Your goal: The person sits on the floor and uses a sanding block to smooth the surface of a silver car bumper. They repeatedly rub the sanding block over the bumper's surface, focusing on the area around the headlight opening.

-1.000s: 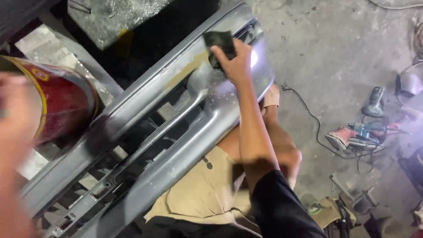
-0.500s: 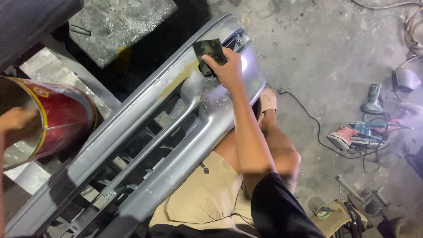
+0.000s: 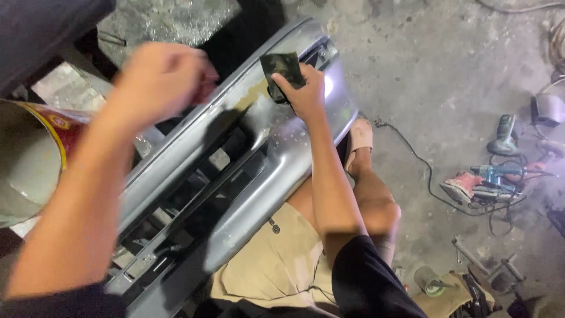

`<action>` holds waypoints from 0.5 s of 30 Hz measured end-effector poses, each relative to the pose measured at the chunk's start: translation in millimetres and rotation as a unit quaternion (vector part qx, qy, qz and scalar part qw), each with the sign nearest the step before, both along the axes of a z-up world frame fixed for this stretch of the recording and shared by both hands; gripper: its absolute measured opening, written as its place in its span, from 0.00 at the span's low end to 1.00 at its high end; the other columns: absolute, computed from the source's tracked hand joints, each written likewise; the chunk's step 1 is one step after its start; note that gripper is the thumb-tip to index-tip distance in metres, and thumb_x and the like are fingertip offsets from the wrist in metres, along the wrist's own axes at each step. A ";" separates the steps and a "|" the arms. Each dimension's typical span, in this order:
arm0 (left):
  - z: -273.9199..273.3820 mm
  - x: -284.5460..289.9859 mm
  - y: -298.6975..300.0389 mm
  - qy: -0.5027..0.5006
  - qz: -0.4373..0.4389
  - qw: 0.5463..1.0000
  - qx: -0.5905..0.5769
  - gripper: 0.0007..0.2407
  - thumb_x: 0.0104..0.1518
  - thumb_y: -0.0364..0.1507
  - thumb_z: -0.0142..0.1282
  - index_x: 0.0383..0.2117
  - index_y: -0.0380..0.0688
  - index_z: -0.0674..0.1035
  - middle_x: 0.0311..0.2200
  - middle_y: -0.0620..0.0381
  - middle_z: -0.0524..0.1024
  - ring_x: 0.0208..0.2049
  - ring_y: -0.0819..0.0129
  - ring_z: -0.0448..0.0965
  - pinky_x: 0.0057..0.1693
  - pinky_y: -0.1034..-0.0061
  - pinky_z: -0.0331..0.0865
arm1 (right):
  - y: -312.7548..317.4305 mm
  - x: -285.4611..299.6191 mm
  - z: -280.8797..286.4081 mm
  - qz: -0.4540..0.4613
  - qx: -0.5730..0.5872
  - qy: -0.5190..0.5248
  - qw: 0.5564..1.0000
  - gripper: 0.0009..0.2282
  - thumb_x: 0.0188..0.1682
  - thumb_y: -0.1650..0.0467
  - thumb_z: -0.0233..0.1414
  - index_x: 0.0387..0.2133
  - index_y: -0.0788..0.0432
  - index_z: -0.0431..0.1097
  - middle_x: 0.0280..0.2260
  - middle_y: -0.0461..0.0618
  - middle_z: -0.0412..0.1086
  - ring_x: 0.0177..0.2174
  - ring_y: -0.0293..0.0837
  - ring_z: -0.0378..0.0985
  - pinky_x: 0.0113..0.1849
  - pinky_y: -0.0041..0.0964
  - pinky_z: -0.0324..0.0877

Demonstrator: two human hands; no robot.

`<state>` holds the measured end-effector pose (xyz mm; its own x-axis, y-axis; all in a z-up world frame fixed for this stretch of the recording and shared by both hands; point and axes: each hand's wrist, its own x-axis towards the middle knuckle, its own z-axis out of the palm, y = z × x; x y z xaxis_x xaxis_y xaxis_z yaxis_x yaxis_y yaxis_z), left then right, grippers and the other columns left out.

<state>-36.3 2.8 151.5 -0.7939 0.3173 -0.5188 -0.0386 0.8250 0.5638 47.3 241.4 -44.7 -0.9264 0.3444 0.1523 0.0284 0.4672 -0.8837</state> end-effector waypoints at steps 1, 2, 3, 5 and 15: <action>-24.1 -3.5 17.6 -0.038 -0.007 0.995 0.093 0.15 0.65 0.27 0.38 0.24 0.44 0.81 0.25 0.55 0.82 0.27 0.70 0.81 0.38 0.73 0.74 | 0.6 1.0 -4.4 -0.048 -0.024 -0.035 0.998 0.13 0.46 0.58 0.61 0.25 0.54 0.75 0.22 0.40 0.73 0.24 0.35 0.73 0.27 0.30 0.69; -49.0 -7.3 35.4 -0.075 -0.015 0.980 0.185 0.15 0.63 0.25 0.37 0.26 0.43 0.82 0.24 0.55 0.82 0.25 0.71 0.80 0.39 0.77 0.77 | 1.4 2.0 -9.8 -0.096 -0.049 -0.071 0.992 0.13 0.44 0.58 0.62 0.27 0.54 0.75 0.24 0.40 0.73 0.26 0.34 0.73 0.29 0.30 0.69; -46.6 -6.4 46.9 -0.075 -0.015 0.980 0.185 0.15 0.63 0.25 0.37 0.26 0.43 0.82 0.24 0.55 0.82 0.25 0.71 0.80 0.39 0.77 0.77 | 1.7 1.0 -9.3 -0.095 -0.048 -0.071 0.992 0.13 0.44 0.58 0.62 0.27 0.54 0.75 0.24 0.40 0.73 0.26 0.34 0.73 0.29 0.30 0.69; -44.1 -3.4 67.8 -0.042 -0.050 0.993 0.101 0.18 0.66 0.31 0.35 0.22 0.47 0.79 0.23 0.60 0.81 0.28 0.73 0.83 0.48 0.75 0.72 | 0.0 0.5 -10.6 -0.016 -0.031 -0.017 0.999 0.12 0.45 0.60 0.63 0.29 0.55 0.78 0.23 0.40 0.74 0.25 0.33 0.73 0.30 0.31 0.69; -30.8 -5.5 81.3 -0.051 -0.007 0.990 0.133 0.16 0.68 0.32 0.35 0.27 0.50 0.77 0.27 0.65 0.80 0.31 0.76 0.77 0.46 0.77 0.69 | -0.1 0.5 -5.4 -0.055 -0.043 -0.077 0.995 0.14 0.43 0.57 0.62 0.32 0.54 0.79 0.29 0.42 0.78 0.30 0.37 0.77 0.34 0.34 0.71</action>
<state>-41.8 84.1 120.7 -0.7364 0.4638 -0.4926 -0.0965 0.6487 0.7549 47.8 241.3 -50.1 -0.8929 0.4497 -0.0229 0.2132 0.3774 -0.9012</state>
